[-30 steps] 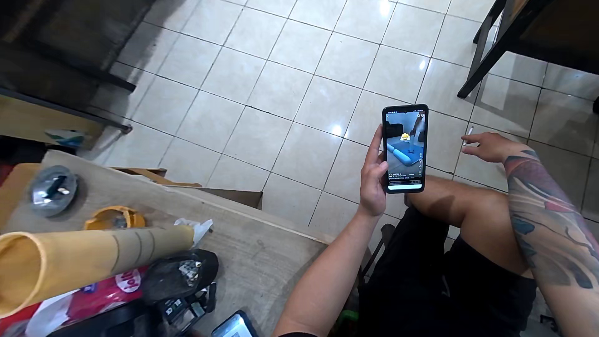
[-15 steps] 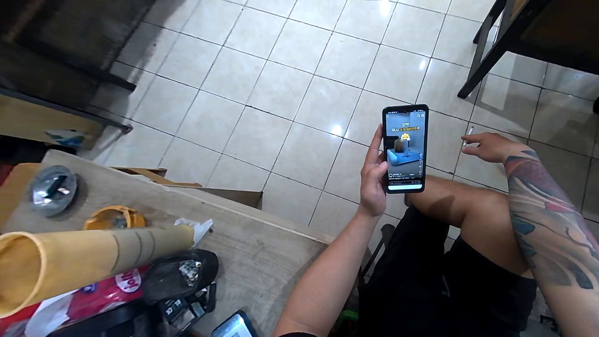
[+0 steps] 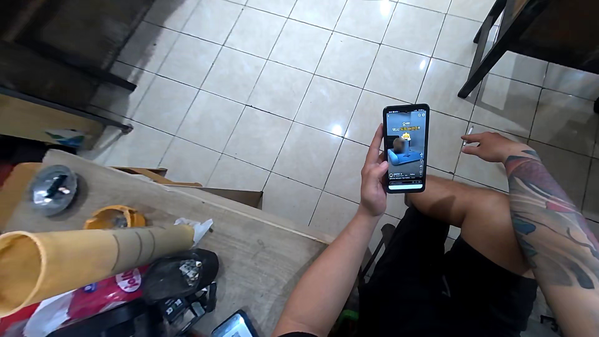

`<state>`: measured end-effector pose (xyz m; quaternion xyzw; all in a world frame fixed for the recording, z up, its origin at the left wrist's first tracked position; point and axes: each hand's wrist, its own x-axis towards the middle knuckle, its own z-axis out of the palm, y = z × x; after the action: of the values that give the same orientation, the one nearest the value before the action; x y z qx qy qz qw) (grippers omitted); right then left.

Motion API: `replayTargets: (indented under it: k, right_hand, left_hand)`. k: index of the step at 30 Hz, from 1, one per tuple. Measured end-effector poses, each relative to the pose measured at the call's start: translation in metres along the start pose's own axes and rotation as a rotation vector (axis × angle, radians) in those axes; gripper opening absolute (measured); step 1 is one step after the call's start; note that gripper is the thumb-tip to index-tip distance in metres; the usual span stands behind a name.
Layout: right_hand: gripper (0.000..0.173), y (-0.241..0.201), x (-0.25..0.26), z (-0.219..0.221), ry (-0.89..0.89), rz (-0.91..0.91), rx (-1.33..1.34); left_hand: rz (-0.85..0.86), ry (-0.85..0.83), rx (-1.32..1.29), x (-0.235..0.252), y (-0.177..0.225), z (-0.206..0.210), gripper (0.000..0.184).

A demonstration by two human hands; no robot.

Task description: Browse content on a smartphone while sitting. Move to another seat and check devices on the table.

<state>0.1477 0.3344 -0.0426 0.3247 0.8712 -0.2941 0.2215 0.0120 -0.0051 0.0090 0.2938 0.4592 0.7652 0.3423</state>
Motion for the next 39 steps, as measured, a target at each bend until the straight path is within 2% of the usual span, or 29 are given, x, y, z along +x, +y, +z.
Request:
replayTargets:
  k: [39]
  right_hand:
    - [0.053, -0.002, 0.0008, 0.0023, -0.005, -0.026, 0.017]
  left_hand:
    - [0.01, 0.006, 0.005, -0.0005, -0.0008, -0.0001, 0.065]
